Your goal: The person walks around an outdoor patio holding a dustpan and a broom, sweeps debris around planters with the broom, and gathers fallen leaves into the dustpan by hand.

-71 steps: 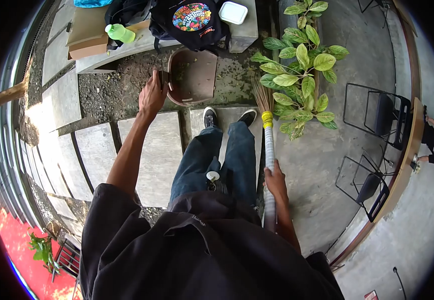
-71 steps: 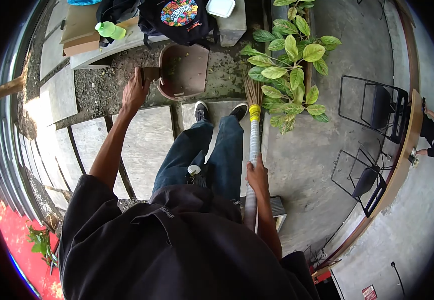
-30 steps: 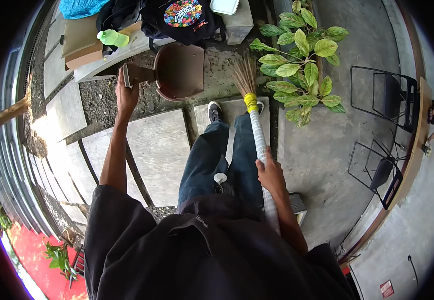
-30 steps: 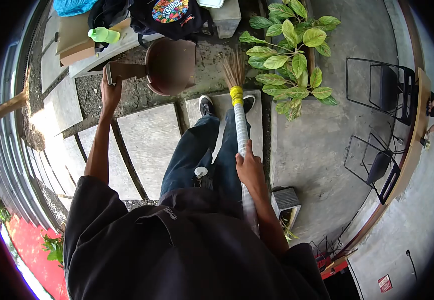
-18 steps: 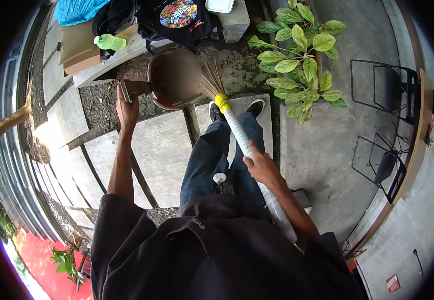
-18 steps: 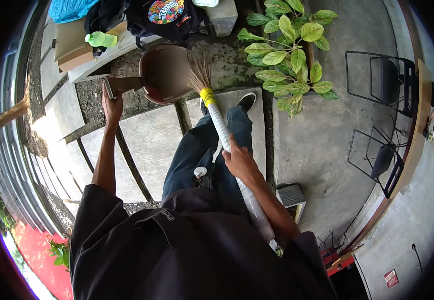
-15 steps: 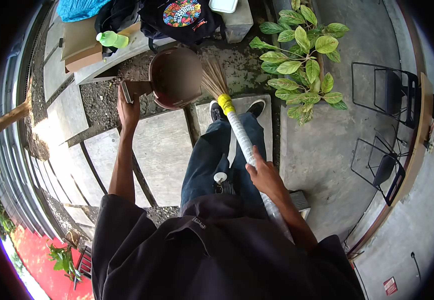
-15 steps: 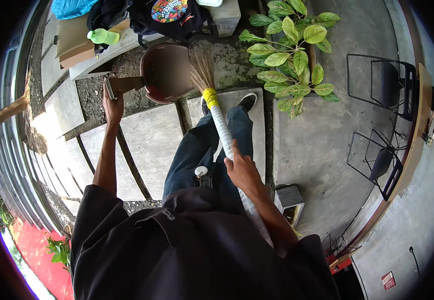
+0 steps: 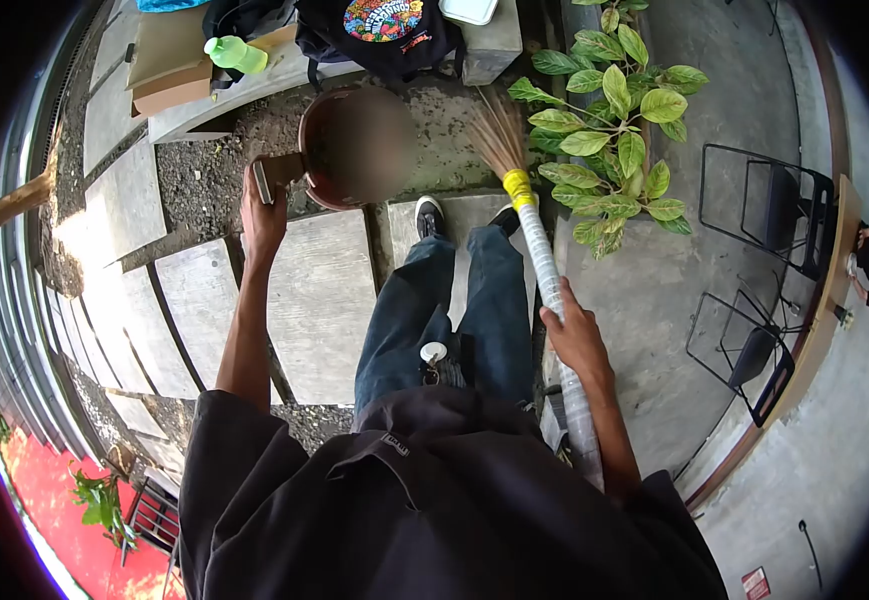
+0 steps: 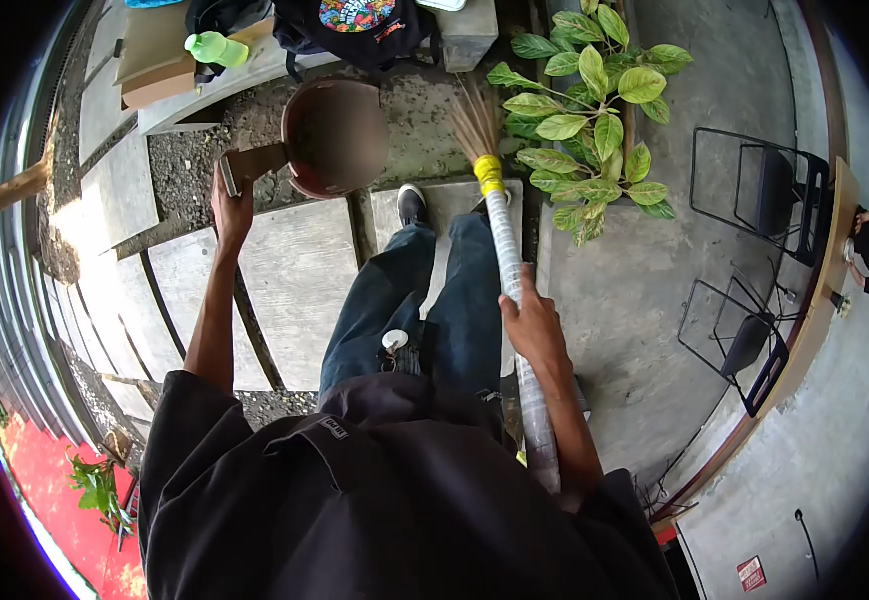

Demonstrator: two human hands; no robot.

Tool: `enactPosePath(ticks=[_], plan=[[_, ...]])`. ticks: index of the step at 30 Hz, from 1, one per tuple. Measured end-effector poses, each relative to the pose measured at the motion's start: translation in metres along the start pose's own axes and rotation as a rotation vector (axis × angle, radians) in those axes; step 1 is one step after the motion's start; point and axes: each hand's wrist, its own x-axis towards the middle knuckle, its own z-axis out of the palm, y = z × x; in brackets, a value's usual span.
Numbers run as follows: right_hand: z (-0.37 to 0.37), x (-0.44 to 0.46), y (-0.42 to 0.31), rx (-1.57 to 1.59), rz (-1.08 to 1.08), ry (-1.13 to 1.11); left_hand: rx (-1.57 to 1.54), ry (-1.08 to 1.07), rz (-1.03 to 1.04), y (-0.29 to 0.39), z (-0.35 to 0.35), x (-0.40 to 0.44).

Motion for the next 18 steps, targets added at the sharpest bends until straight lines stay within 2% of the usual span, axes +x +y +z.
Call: enactPosePath(ticks=[1, 4, 8, 10, 14, 16, 18], plan=[[-0.002, 0.003, 0.008, 0.026, 0.026, 0.028, -0.017, -0.015, 0.014, 0.000, 0.000, -0.001], [-0.011, 0.030, 0.003, -0.183, 0.122, 0.106, -0.013, -0.032, -0.007, 0.004, 0.000, -0.004], [0.014, 0.098, 0.029, -0.279, 0.086, 0.138, -0.004, -0.022, -0.014, -0.001, 0.003, -0.006], [0.019, 0.110, 0.041, -0.425, -0.011, 0.036, -0.011, -0.026, 0.004, -0.001, 0.001, -0.007], [-0.019, 0.044, 0.032, -0.434, -0.130, -0.108, 0.018, 0.014, 0.019, -0.001, 0.000, -0.011], [-0.031, 0.013, 0.031, -0.259, -0.003, -0.186, -0.041, -0.032, -0.010, 0.002, -0.001, -0.013], [-0.031, -0.001, 0.035, -0.211, 0.026, -0.153, -0.027, -0.019, 0.000, 0.006, 0.001, -0.015]])
